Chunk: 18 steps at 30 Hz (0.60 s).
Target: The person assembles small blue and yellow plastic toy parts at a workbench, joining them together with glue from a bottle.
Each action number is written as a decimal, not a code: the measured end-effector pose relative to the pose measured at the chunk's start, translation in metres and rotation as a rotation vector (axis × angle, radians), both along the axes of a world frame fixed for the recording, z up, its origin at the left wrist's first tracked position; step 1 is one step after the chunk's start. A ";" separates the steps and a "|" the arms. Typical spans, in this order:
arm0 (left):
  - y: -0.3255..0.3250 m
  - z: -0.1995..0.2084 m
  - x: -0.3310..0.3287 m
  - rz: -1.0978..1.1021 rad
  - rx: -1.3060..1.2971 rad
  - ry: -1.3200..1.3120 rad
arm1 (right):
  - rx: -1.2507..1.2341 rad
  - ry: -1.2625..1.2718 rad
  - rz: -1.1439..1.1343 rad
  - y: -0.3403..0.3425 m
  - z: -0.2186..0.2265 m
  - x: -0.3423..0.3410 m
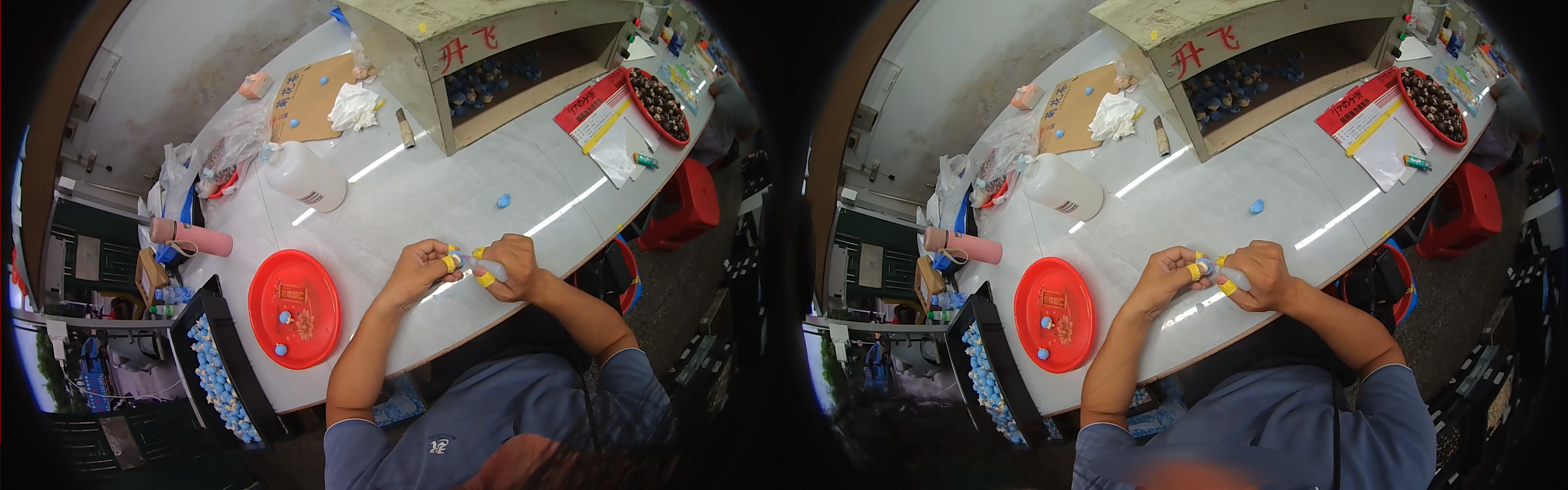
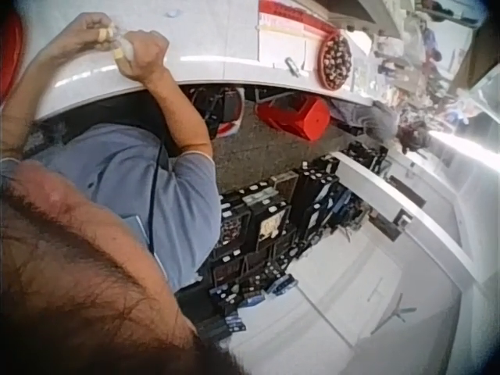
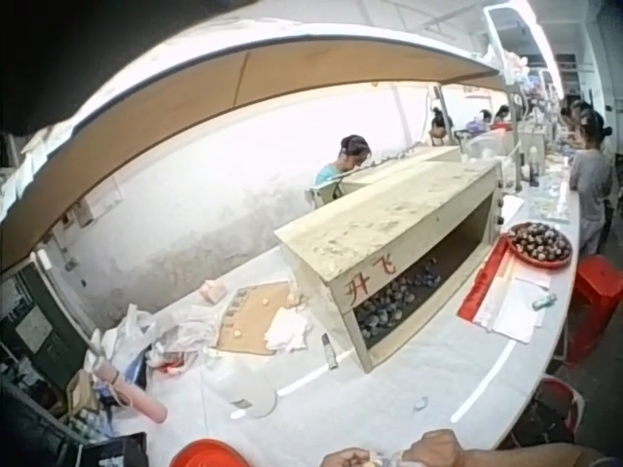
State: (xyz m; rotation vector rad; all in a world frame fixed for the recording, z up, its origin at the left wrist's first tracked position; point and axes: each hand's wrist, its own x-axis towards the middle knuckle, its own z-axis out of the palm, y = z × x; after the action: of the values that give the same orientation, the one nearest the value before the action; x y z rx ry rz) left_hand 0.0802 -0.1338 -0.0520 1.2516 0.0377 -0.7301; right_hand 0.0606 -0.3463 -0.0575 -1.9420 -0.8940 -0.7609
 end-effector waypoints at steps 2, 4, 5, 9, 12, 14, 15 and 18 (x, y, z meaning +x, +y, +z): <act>0.000 -0.001 0.001 0.002 0.000 0.006 | 0.000 0.004 -0.001 -0.001 -0.001 0.000; 0.000 -0.001 0.001 0.002 -0.001 -0.001 | -0.001 0.009 0.001 -0.001 -0.001 0.000; 0.001 -0.001 0.001 -0.001 -0.001 0.002 | 0.001 0.010 0.001 0.000 -0.002 0.000; 0.000 0.000 0.001 0.013 0.014 -0.010 | 0.004 0.007 0.004 0.000 0.000 -0.001; 0.000 0.001 0.001 0.017 0.017 -0.010 | 0.014 0.003 0.013 0.000 -0.001 -0.001; 0.000 0.002 0.001 0.018 0.022 -0.004 | 0.016 0.002 0.004 0.000 0.000 -0.001; 0.000 0.002 0.001 0.014 0.020 -0.006 | 0.017 0.000 -0.002 0.000 0.000 -0.001; -0.001 0.004 0.000 0.004 0.017 -0.007 | 0.010 0.010 -0.010 0.000 0.001 -0.001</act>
State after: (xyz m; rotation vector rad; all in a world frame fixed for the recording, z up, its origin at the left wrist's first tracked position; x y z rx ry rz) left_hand 0.0804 -0.1350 -0.0485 1.2699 0.0407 -0.7234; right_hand 0.0597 -0.3460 -0.0567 -1.9412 -0.8735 -0.7601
